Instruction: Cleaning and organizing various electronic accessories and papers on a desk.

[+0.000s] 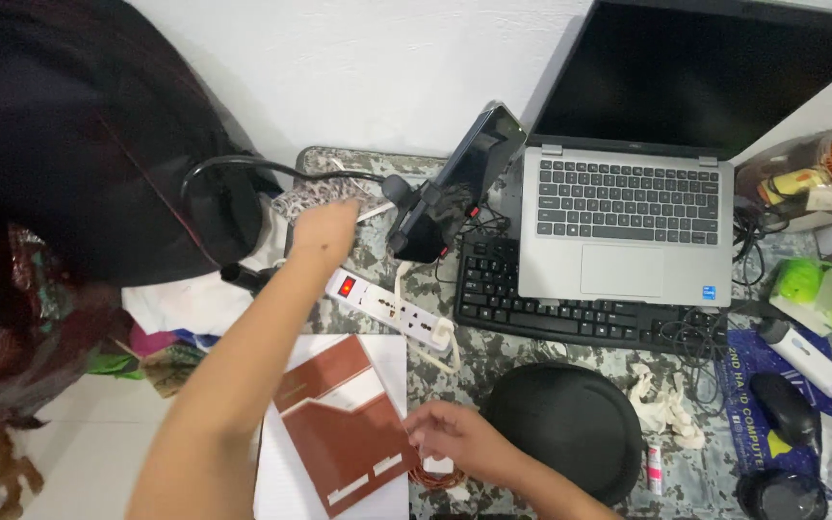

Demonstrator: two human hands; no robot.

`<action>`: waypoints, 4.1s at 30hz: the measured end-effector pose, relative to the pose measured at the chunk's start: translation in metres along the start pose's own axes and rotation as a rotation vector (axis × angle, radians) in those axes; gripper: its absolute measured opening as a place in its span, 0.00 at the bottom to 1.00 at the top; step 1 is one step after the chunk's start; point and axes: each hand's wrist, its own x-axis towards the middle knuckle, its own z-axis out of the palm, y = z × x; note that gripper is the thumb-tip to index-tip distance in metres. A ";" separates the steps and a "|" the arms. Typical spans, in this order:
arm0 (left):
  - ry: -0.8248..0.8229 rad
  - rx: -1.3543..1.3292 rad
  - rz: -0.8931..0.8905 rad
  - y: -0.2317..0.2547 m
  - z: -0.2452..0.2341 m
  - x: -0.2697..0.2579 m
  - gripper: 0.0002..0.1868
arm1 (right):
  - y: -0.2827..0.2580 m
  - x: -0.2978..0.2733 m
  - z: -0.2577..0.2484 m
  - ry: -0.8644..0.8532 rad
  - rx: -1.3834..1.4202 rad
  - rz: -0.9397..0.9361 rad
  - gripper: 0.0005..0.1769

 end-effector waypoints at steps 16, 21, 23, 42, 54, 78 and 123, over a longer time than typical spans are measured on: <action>0.484 -0.593 0.253 -0.016 -0.142 -0.355 0.34 | -0.051 0.026 0.054 0.132 -0.047 -0.025 0.28; 0.233 -1.085 0.400 -0.022 -0.081 -0.369 0.17 | -0.041 0.021 0.110 -0.600 0.201 0.226 0.44; 0.215 -1.220 0.440 -0.017 -0.056 -0.363 0.17 | -0.028 0.020 0.112 -0.611 0.158 0.175 0.45; 0.448 -0.774 -0.785 -0.005 0.177 -0.356 0.22 | 0.032 0.088 0.055 0.550 -1.120 -0.151 0.45; -0.095 -0.558 -0.802 0.001 0.057 -0.355 0.54 | 0.099 0.083 0.098 0.512 -0.793 -0.356 0.46; 1.017 -1.822 -0.918 0.028 0.103 -0.620 0.39 | -0.043 -0.085 0.071 0.399 -1.189 -0.152 0.23; 0.521 -2.047 -1.140 0.311 0.162 -0.609 0.48 | 0.139 -0.245 -0.047 -0.009 -0.710 -0.231 0.45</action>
